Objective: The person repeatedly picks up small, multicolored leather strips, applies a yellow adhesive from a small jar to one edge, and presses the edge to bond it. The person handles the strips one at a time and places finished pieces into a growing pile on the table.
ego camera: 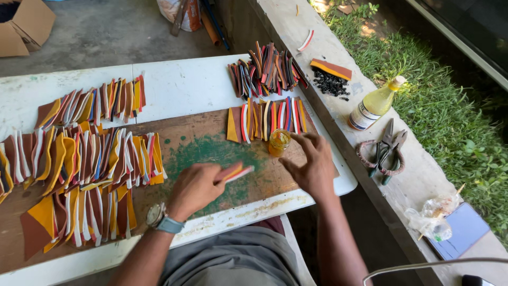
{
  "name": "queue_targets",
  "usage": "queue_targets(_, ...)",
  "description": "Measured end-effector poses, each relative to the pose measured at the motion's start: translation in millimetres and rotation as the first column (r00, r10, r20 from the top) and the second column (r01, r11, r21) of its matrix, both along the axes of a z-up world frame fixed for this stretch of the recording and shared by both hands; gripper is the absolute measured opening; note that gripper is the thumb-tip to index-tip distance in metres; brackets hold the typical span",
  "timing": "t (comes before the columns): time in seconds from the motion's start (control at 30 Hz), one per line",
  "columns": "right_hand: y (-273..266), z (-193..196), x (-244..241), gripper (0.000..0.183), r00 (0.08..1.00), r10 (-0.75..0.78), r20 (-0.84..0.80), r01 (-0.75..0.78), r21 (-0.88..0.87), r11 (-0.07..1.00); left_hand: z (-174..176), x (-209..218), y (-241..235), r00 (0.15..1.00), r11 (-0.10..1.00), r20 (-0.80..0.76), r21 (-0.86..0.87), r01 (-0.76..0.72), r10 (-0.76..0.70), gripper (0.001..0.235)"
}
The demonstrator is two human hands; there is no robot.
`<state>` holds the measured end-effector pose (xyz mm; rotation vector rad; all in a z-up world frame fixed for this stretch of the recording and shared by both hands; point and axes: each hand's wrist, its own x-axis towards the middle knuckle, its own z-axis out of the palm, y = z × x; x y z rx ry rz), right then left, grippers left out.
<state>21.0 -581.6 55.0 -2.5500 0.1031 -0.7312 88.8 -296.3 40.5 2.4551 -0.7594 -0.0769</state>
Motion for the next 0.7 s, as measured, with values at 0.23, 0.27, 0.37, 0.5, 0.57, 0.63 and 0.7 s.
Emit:
queue_targets(0.23,-22.9,13.0,63.0,0.059,0.855,-0.011,-0.518,-0.205,-0.358,0.911,-19.6,16.4,-5.0,0.969,0.867,-0.017,0.444,0.227,-0.245,0.009)
queue_targets(0.27,-21.2,9.6,64.9,0.057,0.829,-0.007,-0.559,-0.237,-0.363,0.901,-25.3,16.0,-2.7,0.97,0.88,-0.009,0.419,0.224,-0.243,0.008)
queue_targets(0.37,-21.2,2.9,71.6,0.058,0.831,0.001,-0.556,-0.256,-0.382,0.888,-37.3,13.2,3.6,0.97,0.909,0.023,0.354,0.219,-0.242,0.006)
queue_targets(0.5,-19.1,-0.8,85.7,0.061,0.768,-0.036,-0.639,-0.262,-0.365,0.893,-34.8,10.6,0.3,0.964,0.922,0.084,0.321,0.214,-0.253,0.006)
queue_targets(0.57,-16.3,0.2,88.9,0.062,0.745,-0.038,-0.666,-0.278,-0.362,0.89,-29.0,9.1,-2.0,0.973,0.916,0.045,0.348,0.198,-0.227,0.005)
queue_targets(0.63,-16.9,6.8,86.2,0.059,0.738,-0.021,-0.674,-0.293,-0.349,0.89,-20.6,11.8,-1.8,0.983,0.897,-0.034,0.405,0.177,-0.178,0.007)
queue_targets(0.7,-22.2,16.1,76.6,0.059,0.804,0.033,-0.594,-0.279,-0.328,0.903,-13.7,13.1,4.6,0.974,0.999,-0.224,0.041,-0.021,0.03,0.011)
